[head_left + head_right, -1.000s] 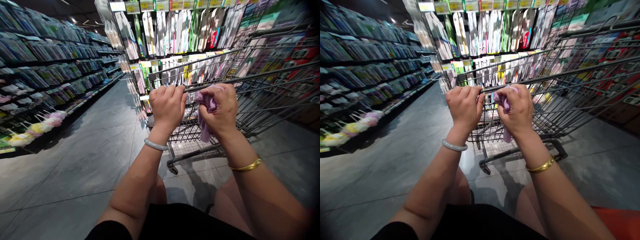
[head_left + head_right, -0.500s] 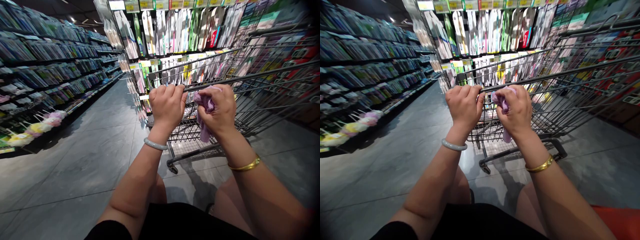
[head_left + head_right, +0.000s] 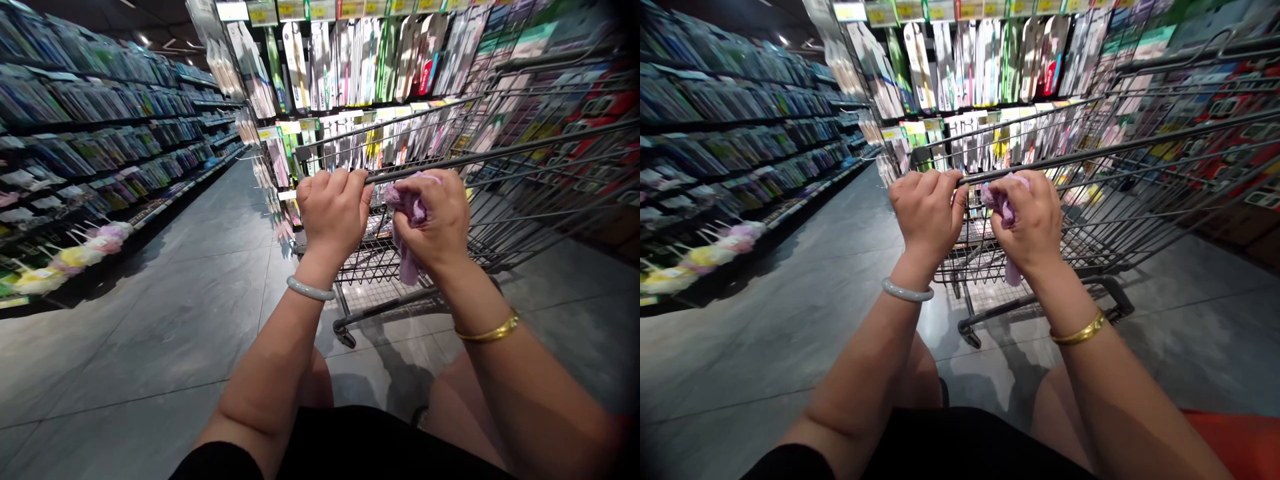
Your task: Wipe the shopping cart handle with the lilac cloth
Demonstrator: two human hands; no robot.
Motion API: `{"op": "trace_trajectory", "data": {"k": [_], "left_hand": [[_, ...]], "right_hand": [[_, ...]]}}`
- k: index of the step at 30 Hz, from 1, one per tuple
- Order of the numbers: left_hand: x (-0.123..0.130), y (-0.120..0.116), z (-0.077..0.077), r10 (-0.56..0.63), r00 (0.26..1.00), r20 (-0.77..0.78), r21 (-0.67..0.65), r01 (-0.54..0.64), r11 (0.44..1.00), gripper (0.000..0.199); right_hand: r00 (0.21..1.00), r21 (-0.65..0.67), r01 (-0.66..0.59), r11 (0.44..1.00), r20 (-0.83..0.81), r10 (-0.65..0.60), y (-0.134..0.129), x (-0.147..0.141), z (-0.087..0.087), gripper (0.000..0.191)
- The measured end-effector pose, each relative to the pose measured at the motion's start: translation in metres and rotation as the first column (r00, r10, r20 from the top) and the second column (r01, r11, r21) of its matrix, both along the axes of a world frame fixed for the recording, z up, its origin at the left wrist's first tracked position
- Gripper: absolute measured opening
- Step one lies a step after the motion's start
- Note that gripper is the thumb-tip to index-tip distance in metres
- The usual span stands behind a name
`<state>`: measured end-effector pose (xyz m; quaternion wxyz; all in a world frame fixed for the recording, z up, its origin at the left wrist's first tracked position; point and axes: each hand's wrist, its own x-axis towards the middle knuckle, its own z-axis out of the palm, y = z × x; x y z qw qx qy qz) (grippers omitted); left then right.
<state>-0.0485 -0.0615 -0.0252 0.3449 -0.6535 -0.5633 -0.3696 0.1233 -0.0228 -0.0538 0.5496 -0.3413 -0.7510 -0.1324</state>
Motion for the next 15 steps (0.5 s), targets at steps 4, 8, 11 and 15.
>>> {"op": "trace_trajectory", "data": {"k": [4,8,11,15], "left_hand": [[-0.0003,0.0,-0.0004,-0.01,1.0,0.011,-0.009,0.01,1.0,0.036],[-0.0004,0.0003,-0.0006,0.003,1.0,-0.007,0.011,-0.003,1.0,0.036],[-0.0006,0.0001,-0.0004,0.003,1.0,-0.005,0.009,-0.003,1.0,0.037],[-0.0008,-0.0013,-0.0002,-0.006,1.0,0.007,-0.004,0.006,1.0,0.038]], "right_hand": [[1.0,0.003,0.008,1.0,0.005,-0.008,-0.0005,-0.0002,0.0003,0.04],[1.0,0.002,0.016,1.0,0.01,-0.016,-0.0011,-0.0004,0.0005,0.04],[1.0,0.003,0.016,1.0,0.01,-0.016,-0.0005,-0.0008,-0.0003,0.04],[1.0,0.033,-0.003,0.999,-0.026,0.004,0.0015,0.0005,0.0,0.041]]}}
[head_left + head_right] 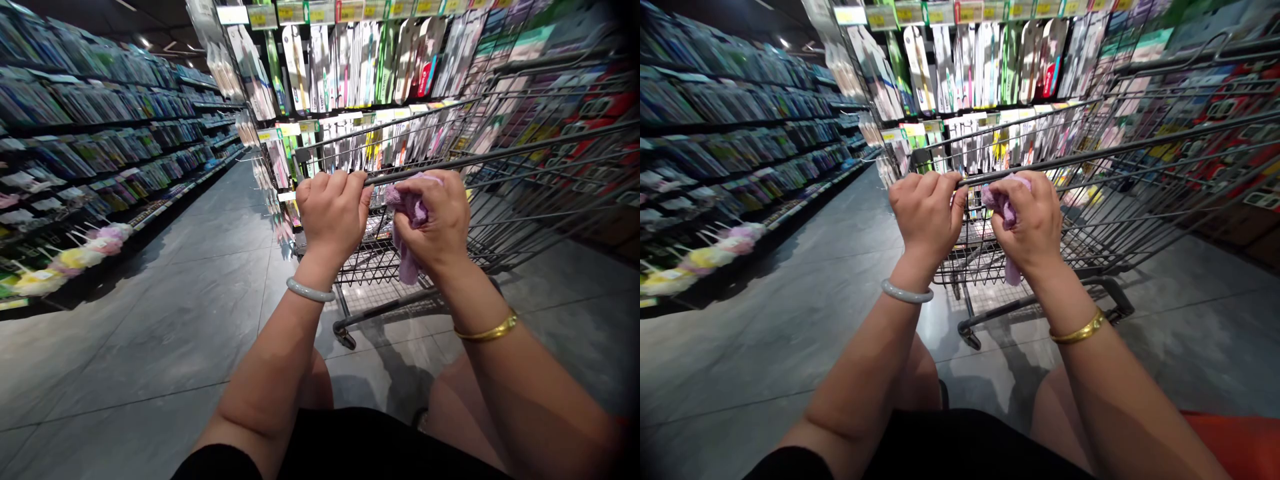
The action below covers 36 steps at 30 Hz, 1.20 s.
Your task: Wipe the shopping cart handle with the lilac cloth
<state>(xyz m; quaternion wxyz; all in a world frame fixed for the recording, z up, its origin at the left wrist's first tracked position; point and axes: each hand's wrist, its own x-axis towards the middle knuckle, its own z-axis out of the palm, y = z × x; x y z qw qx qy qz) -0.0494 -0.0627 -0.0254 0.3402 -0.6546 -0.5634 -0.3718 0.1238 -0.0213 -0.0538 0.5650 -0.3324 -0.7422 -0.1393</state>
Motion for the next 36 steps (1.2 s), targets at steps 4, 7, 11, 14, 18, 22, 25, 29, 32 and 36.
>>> {"op": "trace_trajectory", "data": {"k": [4,7,11,14,18,22,25,29,32,36], "left_hand": [[0.0,-0.001,-0.001,-0.012,1.0,0.017,-0.012,0.012,1.0,0.038],[0.001,-0.001,-0.001,-0.01,1.0,0.015,-0.008,0.011,1.0,0.038],[0.002,0.0,0.0,-0.01,1.0,0.013,-0.018,0.01,1.0,0.039],[0.002,0.0,0.0,-0.006,1.0,0.005,-0.014,0.006,1.0,0.04],[0.001,0.0,-0.002,0.006,1.0,-0.01,0.005,-0.006,1.0,0.039],[0.0,-0.001,-0.001,-0.003,1.0,0.005,-0.006,0.003,1.0,0.039],[0.001,-0.001,0.0,-0.002,1.0,0.013,-0.015,0.002,1.0,0.04],[0.001,-0.001,0.001,-0.006,0.999,0.033,-0.051,0.008,0.999,0.041],[0.0,-0.001,0.0,-0.004,0.999,0.034,-0.054,0.006,0.999,0.04],[-0.001,-0.001,-0.002,0.005,1.0,0.002,-0.012,-0.005,1.0,0.04]], "right_hand": [[0.996,0.032,-0.002,0.999,-0.086,0.005,0.002,0.003,0.003,0.039],[0.995,0.021,-0.003,1.0,-0.1,0.005,0.001,0.003,0.003,0.038],[0.999,-0.01,-0.025,1.0,-0.023,0.025,0.0,-0.001,-0.001,0.041],[0.999,-0.013,-0.039,0.999,-0.007,0.039,-0.001,-0.001,-0.001,0.042],[0.996,0.011,-0.021,1.0,-0.091,0.022,0.001,0.004,0.004,0.038],[0.993,-0.005,-0.013,1.0,-0.115,0.013,0.001,0.002,0.003,0.036],[0.998,-0.033,-0.036,0.999,-0.047,0.034,-0.003,-0.004,-0.001,0.039],[0.999,-0.029,-0.043,0.999,0.013,0.044,-0.006,-0.006,0.0,0.042],[0.997,-0.003,-0.027,1.0,-0.078,0.027,-0.004,0.001,0.005,0.039],[0.98,0.025,0.03,0.999,-0.198,-0.024,-0.002,0.007,0.01,0.035]]}}
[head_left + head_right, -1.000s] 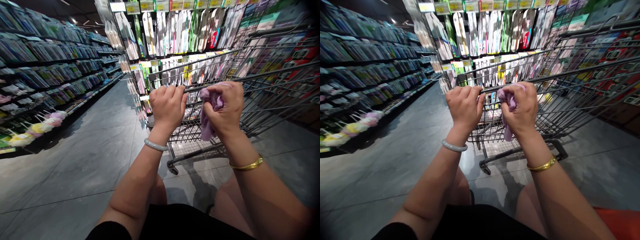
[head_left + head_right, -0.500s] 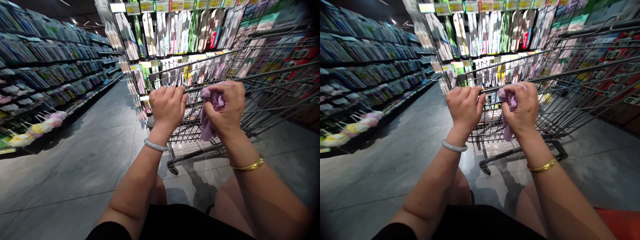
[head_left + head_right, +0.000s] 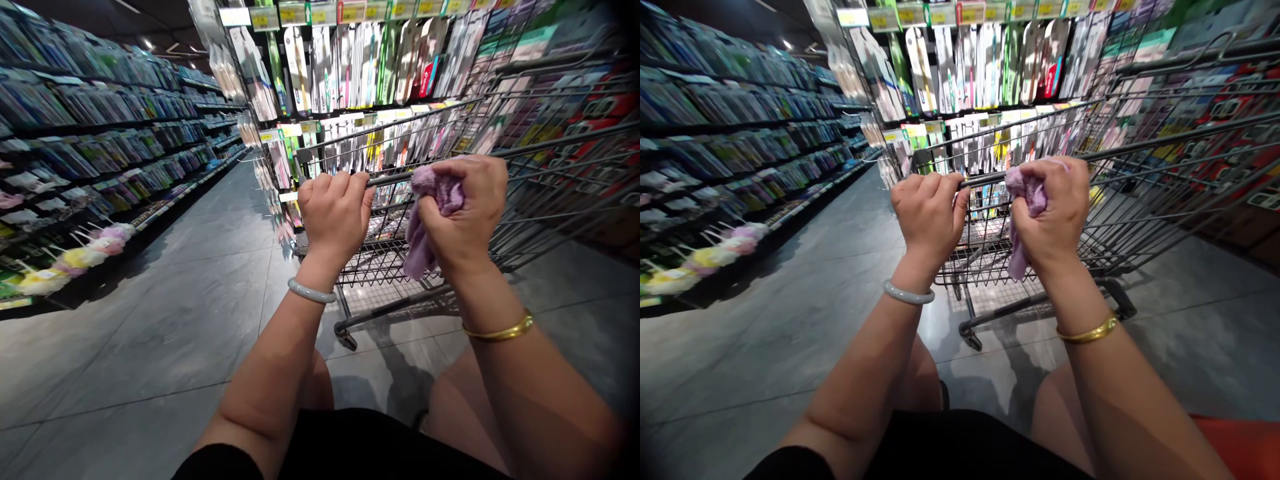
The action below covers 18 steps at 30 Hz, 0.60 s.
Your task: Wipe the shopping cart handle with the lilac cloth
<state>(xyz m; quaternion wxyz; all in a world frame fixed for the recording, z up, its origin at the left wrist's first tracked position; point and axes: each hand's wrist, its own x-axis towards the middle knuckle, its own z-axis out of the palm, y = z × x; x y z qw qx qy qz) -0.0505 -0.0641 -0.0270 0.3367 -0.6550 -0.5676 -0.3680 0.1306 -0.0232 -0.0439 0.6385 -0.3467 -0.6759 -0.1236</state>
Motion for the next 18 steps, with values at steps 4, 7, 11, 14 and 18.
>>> {"op": "trace_trajectory", "data": {"k": [4,7,11,14,18], "left_hand": [[0.001,0.0,0.0,-0.006,1.0,-0.001,0.02,0.006,1.0,0.039],[0.001,0.001,0.0,-0.018,1.0,0.006,0.018,0.018,1.0,0.038],[0.001,0.001,0.0,-0.01,1.0,-0.003,0.021,0.01,1.0,0.038],[0.0,0.001,-0.001,-0.008,1.0,-0.003,0.021,0.008,1.0,0.038],[0.001,0.001,-0.001,-0.004,1.0,-0.009,0.017,0.004,1.0,0.038]], "right_hand": [[0.997,-0.01,-0.029,1.0,0.073,0.029,-0.001,-0.007,-0.005,0.037],[0.984,-0.016,-0.028,0.999,0.174,0.03,-0.002,-0.012,-0.009,0.04],[0.986,-0.003,-0.025,1.0,0.168,0.025,-0.001,-0.009,-0.006,0.039],[0.997,0.022,-0.018,1.0,0.077,0.016,0.001,-0.002,-0.002,0.039],[0.999,0.027,0.021,0.999,-0.034,-0.02,0.002,-0.001,-0.003,0.043]]}}
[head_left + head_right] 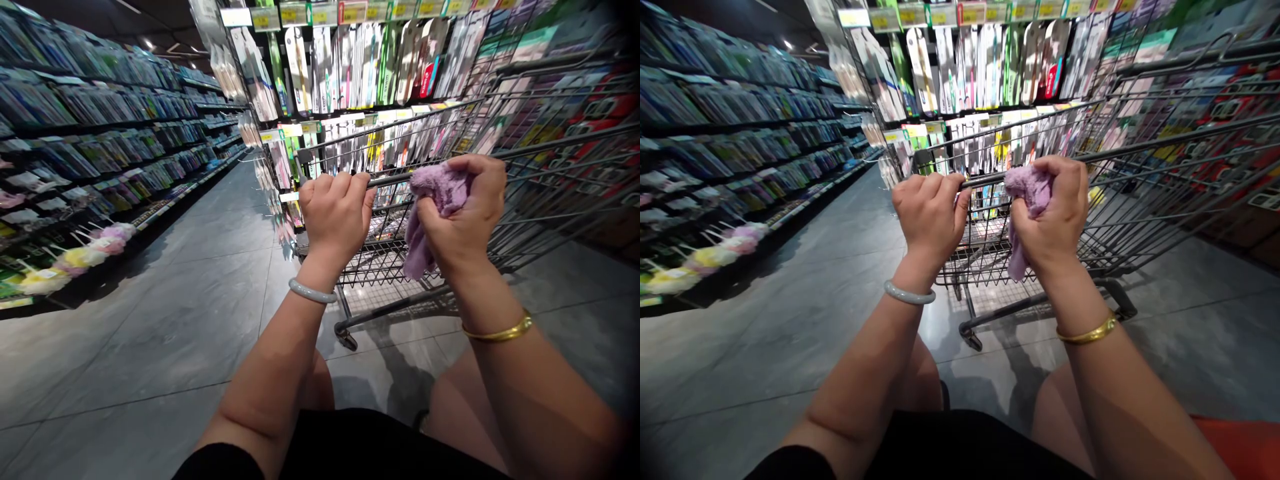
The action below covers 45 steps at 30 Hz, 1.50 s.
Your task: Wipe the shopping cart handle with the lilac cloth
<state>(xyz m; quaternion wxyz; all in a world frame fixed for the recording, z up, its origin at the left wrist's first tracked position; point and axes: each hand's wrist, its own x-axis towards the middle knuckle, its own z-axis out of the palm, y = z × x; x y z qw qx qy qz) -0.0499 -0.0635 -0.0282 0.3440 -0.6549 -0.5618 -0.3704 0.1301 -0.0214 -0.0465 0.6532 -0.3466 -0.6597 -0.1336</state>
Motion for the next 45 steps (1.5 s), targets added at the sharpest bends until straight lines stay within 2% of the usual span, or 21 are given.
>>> {"op": "trace_trajectory", "data": {"k": [7,10,16,24,33,40,45], "left_hand": [[0.0014,0.0,0.0019,-0.005,1.0,0.007,-0.014,0.005,1.0,0.038],[0.0007,-0.0004,0.0017,0.005,1.0,0.0,-0.003,-0.005,1.0,0.037],[-0.0013,0.0007,-0.0009,0.011,1.0,-0.017,0.018,-0.01,1.0,0.038],[-0.0002,0.002,0.0013,-0.002,1.0,0.003,0.005,0.002,1.0,0.039],[-0.0009,0.0013,0.0004,0.009,1.0,-0.02,0.029,-0.008,1.0,0.039],[-0.0004,0.0015,0.0018,0.014,0.999,-0.039,0.038,-0.013,0.999,0.039],[-0.0013,0.0011,0.0005,0.007,0.999,-0.033,0.028,-0.006,1.0,0.039]], "right_hand": [[0.982,-0.065,-0.069,0.996,0.172,0.079,-0.002,-0.0093,-0.0053,0.038],[0.983,-0.055,-0.082,0.995,0.161,0.09,-0.0018,-0.0066,-0.0031,0.037],[0.999,-0.027,-0.02,0.999,0.034,0.021,0.0002,-0.0003,0.0009,0.034],[0.973,-0.068,-0.085,0.994,0.208,0.098,-0.0014,-0.0071,-0.005,0.039],[0.987,-0.051,-0.07,0.996,0.14,0.077,0.0001,-0.0036,-0.004,0.038],[0.973,-0.058,-0.072,0.996,0.216,0.083,-0.0033,-0.0091,-0.006,0.04],[0.986,-0.033,-0.059,0.998,0.155,0.063,-0.0011,-0.0036,-0.0032,0.038]]}}
